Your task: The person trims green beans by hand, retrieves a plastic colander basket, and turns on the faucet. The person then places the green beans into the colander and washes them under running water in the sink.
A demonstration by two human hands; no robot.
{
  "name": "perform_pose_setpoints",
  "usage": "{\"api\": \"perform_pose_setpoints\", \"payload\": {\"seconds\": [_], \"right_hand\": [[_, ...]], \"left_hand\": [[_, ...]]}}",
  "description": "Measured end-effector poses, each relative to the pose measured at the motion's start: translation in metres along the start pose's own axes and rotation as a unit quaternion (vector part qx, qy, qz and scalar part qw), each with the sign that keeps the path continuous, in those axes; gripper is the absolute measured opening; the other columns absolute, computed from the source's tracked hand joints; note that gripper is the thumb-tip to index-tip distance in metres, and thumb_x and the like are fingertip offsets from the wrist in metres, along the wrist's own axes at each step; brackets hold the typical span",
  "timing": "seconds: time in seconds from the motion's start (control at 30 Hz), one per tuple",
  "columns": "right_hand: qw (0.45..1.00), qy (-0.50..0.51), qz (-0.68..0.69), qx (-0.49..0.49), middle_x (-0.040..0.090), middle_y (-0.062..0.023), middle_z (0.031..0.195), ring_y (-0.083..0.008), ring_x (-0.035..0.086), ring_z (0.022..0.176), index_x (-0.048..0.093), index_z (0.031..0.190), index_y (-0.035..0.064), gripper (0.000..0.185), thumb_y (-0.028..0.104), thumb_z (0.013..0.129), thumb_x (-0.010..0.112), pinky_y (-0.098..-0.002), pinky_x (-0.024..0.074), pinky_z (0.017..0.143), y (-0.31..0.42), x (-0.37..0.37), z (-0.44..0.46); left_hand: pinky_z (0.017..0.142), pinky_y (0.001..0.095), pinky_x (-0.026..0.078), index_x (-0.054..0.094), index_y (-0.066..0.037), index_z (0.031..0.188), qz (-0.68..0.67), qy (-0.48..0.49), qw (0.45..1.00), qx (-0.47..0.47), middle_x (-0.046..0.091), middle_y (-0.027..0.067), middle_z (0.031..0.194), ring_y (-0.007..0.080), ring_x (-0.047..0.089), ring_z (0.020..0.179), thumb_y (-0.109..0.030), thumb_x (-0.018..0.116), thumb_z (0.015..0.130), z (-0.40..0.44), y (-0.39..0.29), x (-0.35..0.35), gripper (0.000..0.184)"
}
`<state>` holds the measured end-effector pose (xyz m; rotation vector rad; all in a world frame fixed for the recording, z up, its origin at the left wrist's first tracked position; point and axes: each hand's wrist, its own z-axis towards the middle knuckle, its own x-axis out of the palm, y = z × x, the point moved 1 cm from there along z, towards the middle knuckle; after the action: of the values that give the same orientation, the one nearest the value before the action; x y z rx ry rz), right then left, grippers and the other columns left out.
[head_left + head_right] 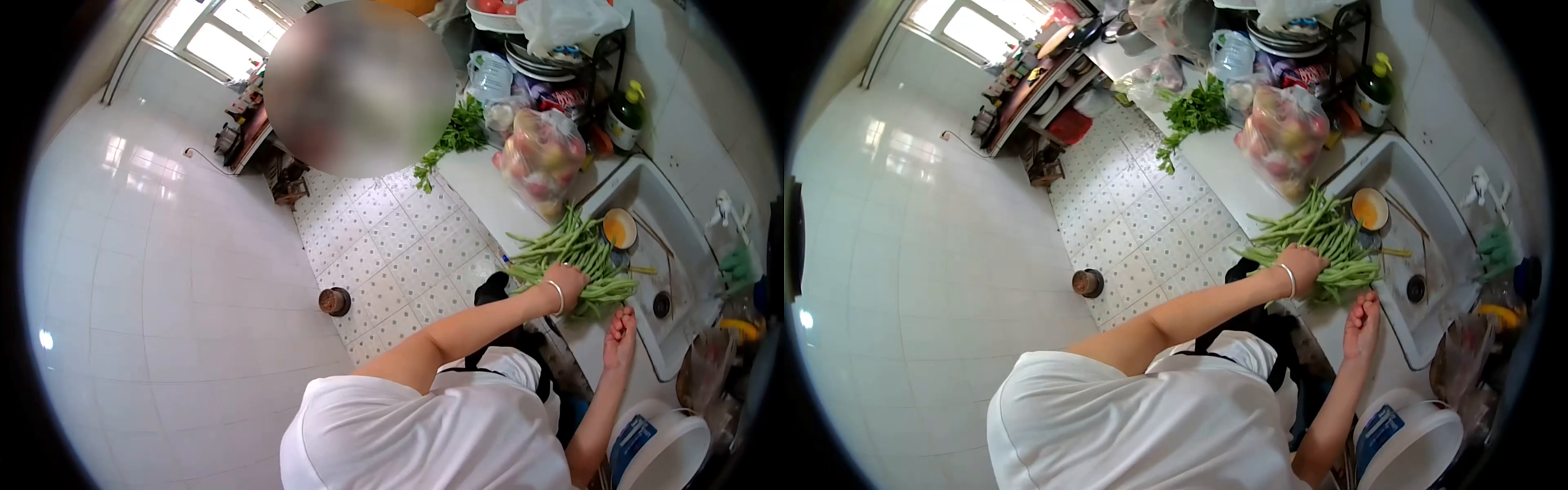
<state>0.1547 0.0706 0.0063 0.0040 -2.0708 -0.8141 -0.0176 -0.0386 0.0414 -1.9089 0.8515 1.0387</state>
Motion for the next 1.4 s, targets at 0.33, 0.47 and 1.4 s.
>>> {"api": "perform_pose_setpoints", "payload": {"seconds": [0.33,0.47,1.4], "right_hand": [[0.903,-0.03,-0.424,-0.058,0.049,0.0013,0.068,-0.0049,0.041,0.057,0.055,0.087,0.0005,0.006,0.005,0.084,0.055,-0.0203,0.0323,0.05,-0.01,0.034,0.0],[0.905,-0.056,-0.41,-0.098,0.05,0.0008,0.068,-0.0049,0.043,0.055,0.055,0.086,0.001,0.005,0.004,0.082,0.057,-0.0205,0.0345,0.049,-0.012,0.021,0.007],[0.937,-0.087,-0.296,-0.166,0.05,-0.0001,0.066,-0.0061,0.043,0.054,0.058,0.098,0.0016,0.016,0.012,0.089,0.049,-0.02,0.033,0.05,0.045,-0.029,-0.016]], "left_hand": [[0.082,0.0383,0.042,0.06,-0.01,0.1,0.024,-0.028,0.999,-0.012,0.061,0.0116,0.1,0.0269,0.058,0.096,-0.016,0.06,0.071,0.01,-0.009,0.002,0.03],[0.083,0.0383,0.042,0.06,-0.009,0.1,0.006,-0.021,1.0,0.0,0.06,0.0126,0.102,0.0263,0.057,0.099,-0.013,0.058,0.072,0.018,-0.018,0.004,0.028],[0.071,0.0436,0.047,0.061,-0.007,0.099,-0.156,-0.022,0.985,0.074,0.063,0.0199,0.085,0.0366,0.06,0.082,-0.031,0.065,0.073,0.048,-0.044,0.02,0.036]]}}
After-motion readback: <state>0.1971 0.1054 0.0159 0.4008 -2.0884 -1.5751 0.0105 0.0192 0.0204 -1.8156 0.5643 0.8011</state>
